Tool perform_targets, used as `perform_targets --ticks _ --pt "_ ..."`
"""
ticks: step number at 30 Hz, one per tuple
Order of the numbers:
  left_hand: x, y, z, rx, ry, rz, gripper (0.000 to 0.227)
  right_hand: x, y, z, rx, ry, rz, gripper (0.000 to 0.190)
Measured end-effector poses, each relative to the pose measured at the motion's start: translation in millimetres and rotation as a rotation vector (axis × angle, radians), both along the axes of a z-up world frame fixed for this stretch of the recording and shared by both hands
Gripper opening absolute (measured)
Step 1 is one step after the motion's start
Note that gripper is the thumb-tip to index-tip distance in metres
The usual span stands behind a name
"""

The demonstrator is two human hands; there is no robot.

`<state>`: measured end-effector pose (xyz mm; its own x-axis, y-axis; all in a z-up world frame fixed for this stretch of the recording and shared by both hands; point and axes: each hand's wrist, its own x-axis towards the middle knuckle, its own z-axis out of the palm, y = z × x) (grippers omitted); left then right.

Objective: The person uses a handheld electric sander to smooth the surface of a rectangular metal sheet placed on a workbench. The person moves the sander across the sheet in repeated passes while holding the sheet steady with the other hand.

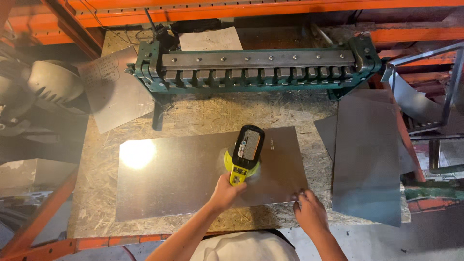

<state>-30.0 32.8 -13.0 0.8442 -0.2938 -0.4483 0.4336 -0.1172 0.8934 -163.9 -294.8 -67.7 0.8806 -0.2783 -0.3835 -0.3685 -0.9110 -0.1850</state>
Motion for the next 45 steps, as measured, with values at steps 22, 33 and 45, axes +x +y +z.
perform_targets --ticks 22,33,45 --pt "52 -6 23 -0.009 0.012 0.002 0.027 25 8 -5 0.237 0.024 -0.122 0.080" --pt "-10 41 1 -0.013 0.025 0.018 0.018 41 12 20 0.158 0.159 -0.090 0.069" --pt "-58 88 8 0.100 0.110 0.169 0.013 47 -3 -10 0.030 0.087 0.058 0.103"
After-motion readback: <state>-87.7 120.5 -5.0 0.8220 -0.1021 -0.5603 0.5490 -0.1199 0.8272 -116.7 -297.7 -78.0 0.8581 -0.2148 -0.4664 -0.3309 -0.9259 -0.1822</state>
